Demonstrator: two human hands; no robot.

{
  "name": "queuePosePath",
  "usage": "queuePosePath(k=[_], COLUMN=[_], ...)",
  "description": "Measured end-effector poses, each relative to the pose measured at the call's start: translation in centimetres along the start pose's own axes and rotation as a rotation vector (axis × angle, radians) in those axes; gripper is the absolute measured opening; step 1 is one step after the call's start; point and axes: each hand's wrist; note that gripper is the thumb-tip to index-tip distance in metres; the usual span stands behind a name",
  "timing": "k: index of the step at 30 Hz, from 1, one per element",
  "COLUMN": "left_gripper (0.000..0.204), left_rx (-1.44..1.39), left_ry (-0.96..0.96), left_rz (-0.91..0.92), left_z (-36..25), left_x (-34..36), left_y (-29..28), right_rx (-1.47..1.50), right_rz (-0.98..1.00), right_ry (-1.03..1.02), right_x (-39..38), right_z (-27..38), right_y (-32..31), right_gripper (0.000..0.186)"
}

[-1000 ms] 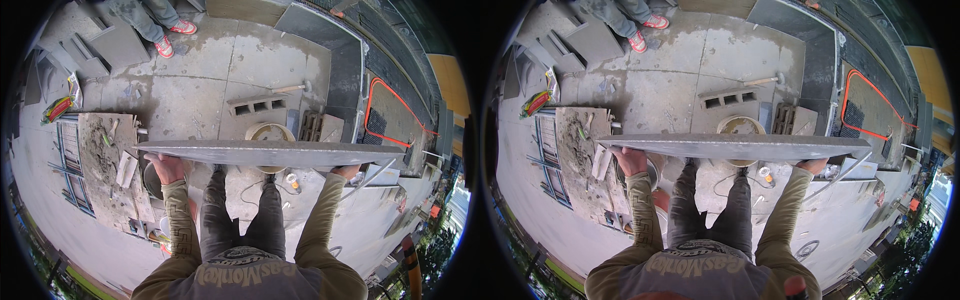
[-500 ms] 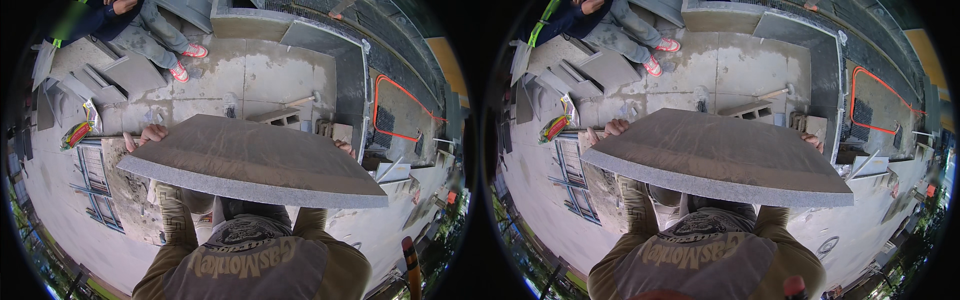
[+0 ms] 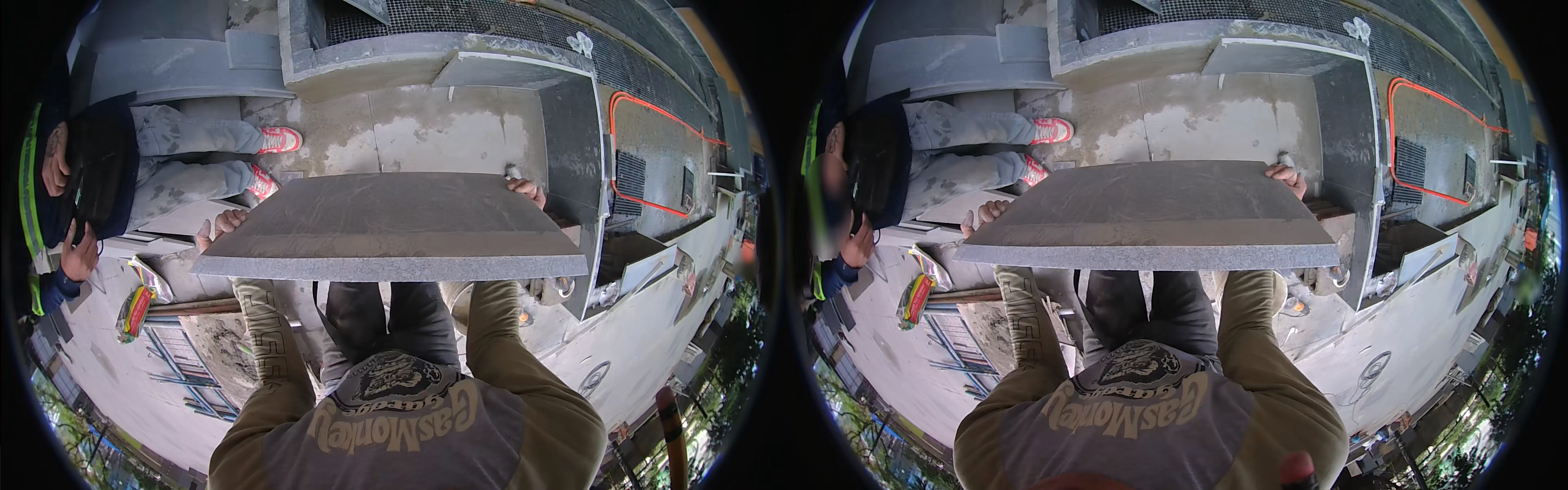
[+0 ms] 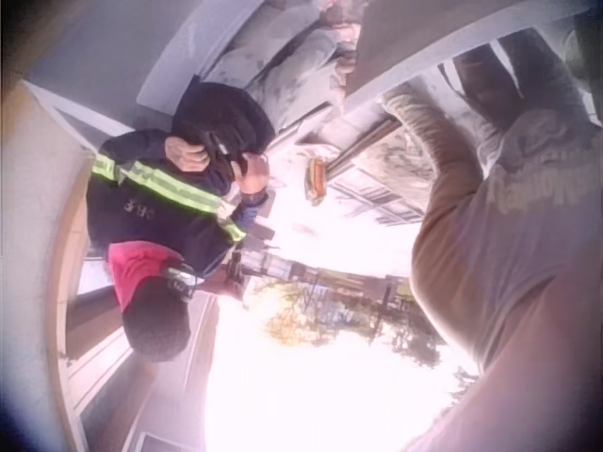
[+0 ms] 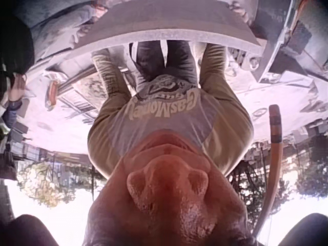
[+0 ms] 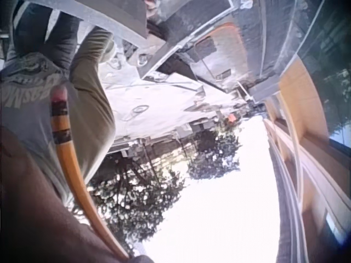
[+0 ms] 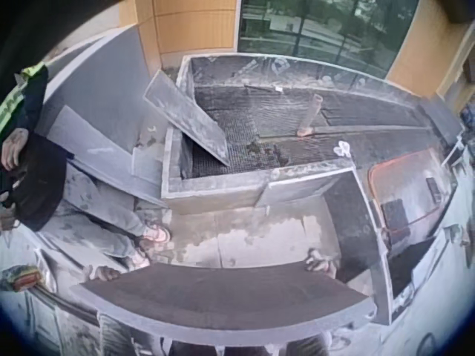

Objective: The person uses an angle grinder to cut a dark tile, then lifts and fits the tile into a curved section of a tiled structure.

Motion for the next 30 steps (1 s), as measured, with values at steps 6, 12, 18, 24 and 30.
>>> queuePosePath(k=[6, 12, 18, 24, 30], left_gripper=[0.044, 0.04, 0.046, 0.037, 0.045], left_rx=[-0.069, -0.078, 0.01, 0.04, 0.044], left_ry=[0.079, 0.049, 0.008, -0.071, -0.08], left_rz=[0.346, 0.263, 0.182, -0.164, -0.163], left_z=[2.0, 8.9, 13.5, 16.9, 15.3], left_x=[16.8, 30.3, 39.2, 44.0, 46.4], left_y=[-9.6, -14.6, -21.9, -20.0, -22.5], right_rx=[-0.037, -0.162, -0.074, -0.127, -0.323], right_rz=[-0.043, -0.288, -0.404, -0.447, -0.484], right_ry=[-0.116, -0.143, -0.276, -0.331, -0.272], right_x=[10.3, 15.0, 14.8, 14.6, 13.1], right_z=[-16.7, -31.1, -43.8, -52.3, -56.0], right_y=[4.5, 3.0, 1.0, -5.7, -3.5], right_gripper=[0.011, 0.016, 0.035, 0.067, 0.045])
Point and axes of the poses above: each hand's wrist, its own x-axis towards the middle knuckle, its own y-axis out of the palm, z = x × y, and after that the axes turned 10 degrees about -y, right-handed
